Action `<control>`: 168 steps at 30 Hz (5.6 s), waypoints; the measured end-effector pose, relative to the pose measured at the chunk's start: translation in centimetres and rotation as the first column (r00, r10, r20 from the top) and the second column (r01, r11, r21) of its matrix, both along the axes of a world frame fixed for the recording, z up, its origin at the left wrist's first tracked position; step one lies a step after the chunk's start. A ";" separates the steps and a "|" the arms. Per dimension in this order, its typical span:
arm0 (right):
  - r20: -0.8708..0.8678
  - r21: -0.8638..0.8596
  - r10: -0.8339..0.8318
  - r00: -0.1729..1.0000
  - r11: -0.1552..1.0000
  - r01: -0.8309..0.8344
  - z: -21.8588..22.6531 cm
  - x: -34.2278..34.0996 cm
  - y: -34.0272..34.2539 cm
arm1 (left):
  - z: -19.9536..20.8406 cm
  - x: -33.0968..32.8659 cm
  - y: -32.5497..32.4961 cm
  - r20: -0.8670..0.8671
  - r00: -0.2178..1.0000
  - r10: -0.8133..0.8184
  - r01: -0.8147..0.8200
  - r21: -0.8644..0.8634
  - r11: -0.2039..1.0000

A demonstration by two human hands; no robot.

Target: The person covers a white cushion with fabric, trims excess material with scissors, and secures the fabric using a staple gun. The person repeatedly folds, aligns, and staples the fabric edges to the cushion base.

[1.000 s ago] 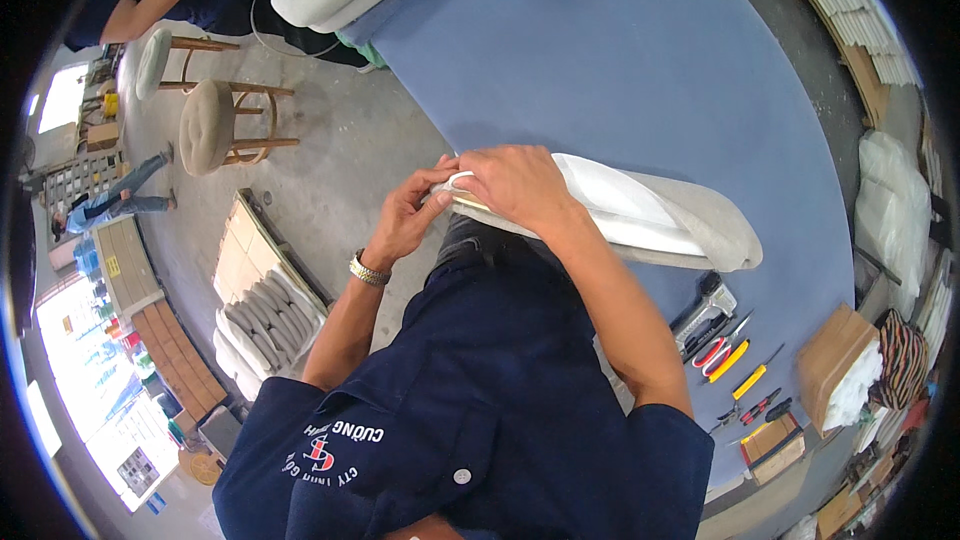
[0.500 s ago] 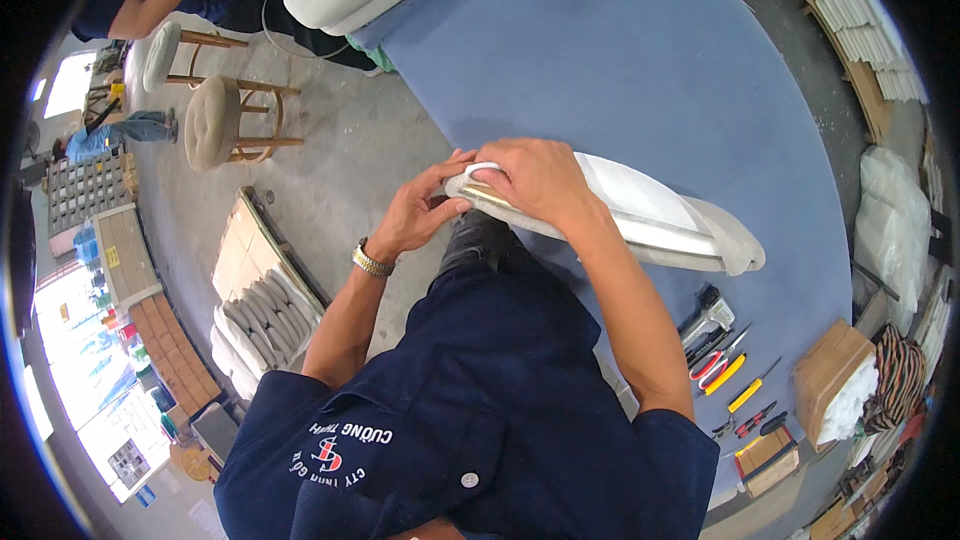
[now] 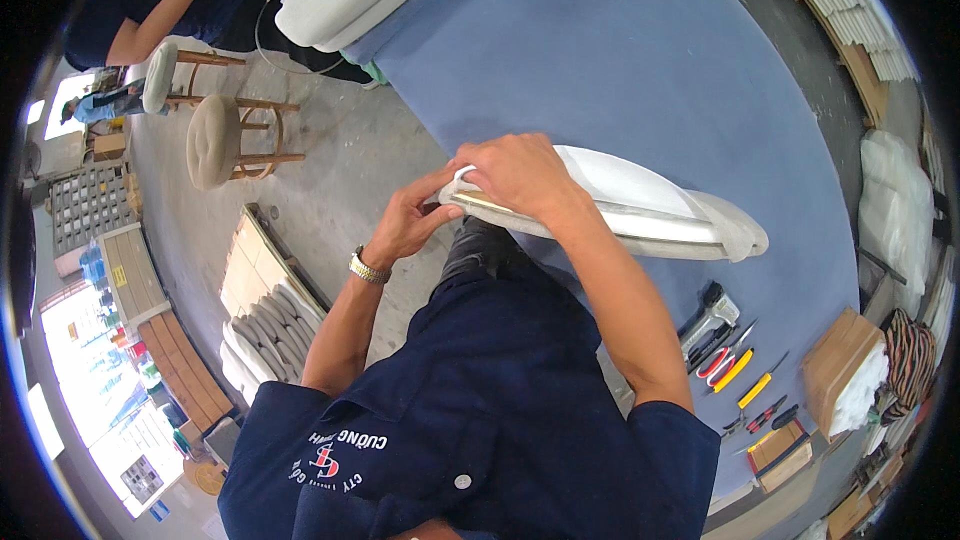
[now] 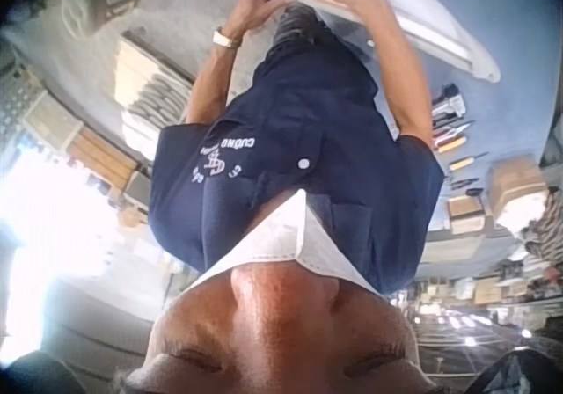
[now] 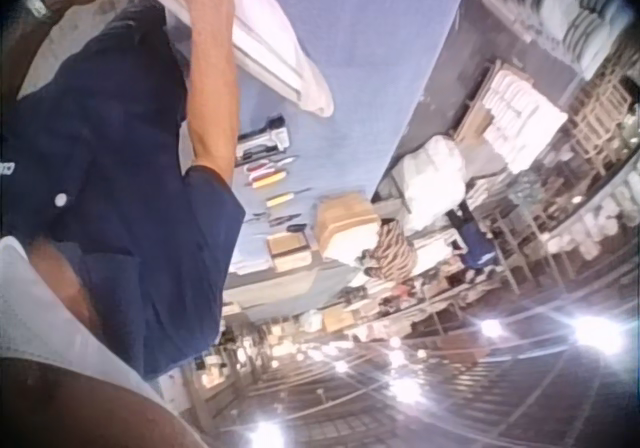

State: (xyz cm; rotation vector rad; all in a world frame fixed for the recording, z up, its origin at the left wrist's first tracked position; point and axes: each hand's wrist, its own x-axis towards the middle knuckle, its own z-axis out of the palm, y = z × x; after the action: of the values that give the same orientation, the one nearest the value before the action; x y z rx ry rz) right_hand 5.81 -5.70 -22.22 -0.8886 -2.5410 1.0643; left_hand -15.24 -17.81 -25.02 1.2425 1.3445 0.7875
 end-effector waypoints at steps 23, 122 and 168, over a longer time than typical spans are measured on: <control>0.070 0.030 0.087 0.994 0.996 -0.089 4.5 -0.7 2.6 | 0.3 0.2 4.0 -0.228 0.973 0.023 0.032 0.234 0.972; -0.074 -0.204 -0.990 -0.124 -0.107 0.973 -0.4 -10.9 -8.7 | -3.5 -3.8 10.6 -0.107 0.848 -0.519 0.459 0.638 0.618; -0.074 0.137 -0.841 -0.537 -0.541 0.829 -15.1 25.9 -24.2 | -2.6 -3.9 9.5 -0.185 0.896 -0.404 0.444 0.428 0.788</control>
State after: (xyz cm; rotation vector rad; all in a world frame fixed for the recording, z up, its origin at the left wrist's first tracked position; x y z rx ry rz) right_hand 31.70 -29.89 -37.32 -2.3589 -0.4583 -0.0097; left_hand -19.11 -8.30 -27.66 1.8968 0.8985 0.7532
